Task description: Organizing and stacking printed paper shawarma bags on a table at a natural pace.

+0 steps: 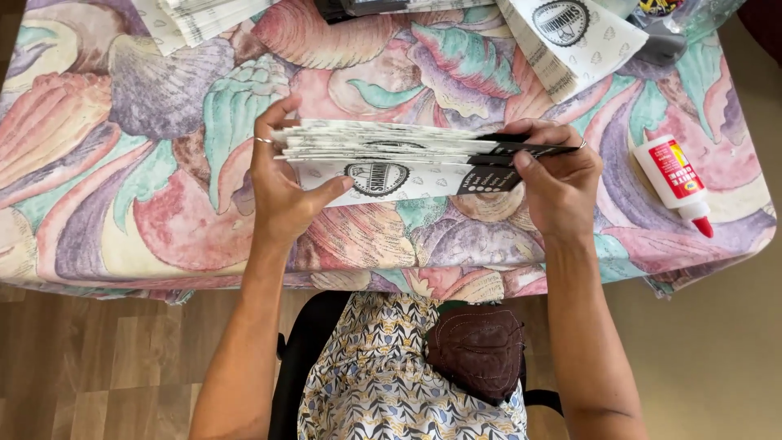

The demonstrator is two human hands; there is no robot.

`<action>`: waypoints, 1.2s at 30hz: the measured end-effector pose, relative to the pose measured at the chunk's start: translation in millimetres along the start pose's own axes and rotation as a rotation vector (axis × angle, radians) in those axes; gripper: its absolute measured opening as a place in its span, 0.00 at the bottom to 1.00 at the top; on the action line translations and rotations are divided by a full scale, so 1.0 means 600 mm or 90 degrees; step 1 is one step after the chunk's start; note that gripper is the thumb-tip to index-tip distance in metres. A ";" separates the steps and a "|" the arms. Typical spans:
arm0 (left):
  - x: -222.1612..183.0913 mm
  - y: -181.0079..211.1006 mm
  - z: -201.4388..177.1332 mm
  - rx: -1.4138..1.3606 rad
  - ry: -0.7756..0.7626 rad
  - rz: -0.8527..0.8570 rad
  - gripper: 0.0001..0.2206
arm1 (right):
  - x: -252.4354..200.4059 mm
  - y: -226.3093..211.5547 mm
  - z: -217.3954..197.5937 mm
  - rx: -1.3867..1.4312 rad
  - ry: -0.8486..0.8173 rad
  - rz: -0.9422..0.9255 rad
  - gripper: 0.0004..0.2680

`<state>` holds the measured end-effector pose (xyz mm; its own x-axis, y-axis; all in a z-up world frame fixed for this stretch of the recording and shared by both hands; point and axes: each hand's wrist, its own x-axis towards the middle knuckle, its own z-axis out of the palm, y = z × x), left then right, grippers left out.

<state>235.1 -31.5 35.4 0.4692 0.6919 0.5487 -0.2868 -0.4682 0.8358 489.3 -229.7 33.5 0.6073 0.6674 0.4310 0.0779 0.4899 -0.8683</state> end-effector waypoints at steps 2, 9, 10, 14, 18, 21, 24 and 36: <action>-0.005 0.013 0.011 0.010 -0.015 0.022 0.43 | -0.001 0.002 -0.013 0.030 -0.006 -0.016 0.08; -0.023 0.012 0.015 0.001 -0.047 0.012 0.43 | -0.013 0.015 -0.085 0.029 0.065 -0.023 0.08; -0.022 0.011 0.015 0.001 -0.050 0.011 0.43 | -0.016 0.011 -0.080 0.029 0.068 -0.023 0.08; -0.021 0.005 0.019 -0.001 -0.042 0.047 0.44 | -0.029 -0.008 -0.064 -0.119 0.072 -0.063 0.12; -0.037 -0.010 0.033 -0.040 -0.045 0.031 0.44 | -0.042 -0.001 -0.050 -0.001 -0.049 -0.007 0.26; -0.031 0.005 0.044 -0.023 -0.049 0.054 0.43 | -0.044 -0.003 -0.035 -0.022 -0.018 -0.003 0.31; -0.029 -0.006 0.042 -0.024 -0.046 0.055 0.42 | -0.039 -0.003 -0.058 -0.084 0.011 -0.051 0.17; -0.016 -0.020 0.043 0.000 -0.070 0.027 0.40 | -0.075 -0.003 -0.124 -0.330 0.024 -0.097 0.05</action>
<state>255.5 -46.8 19.3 0.5448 0.6073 0.5782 -0.3083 -0.4961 0.8117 520.6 -302.0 -2.6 0.5861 0.5846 0.5610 0.5418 0.2319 -0.8078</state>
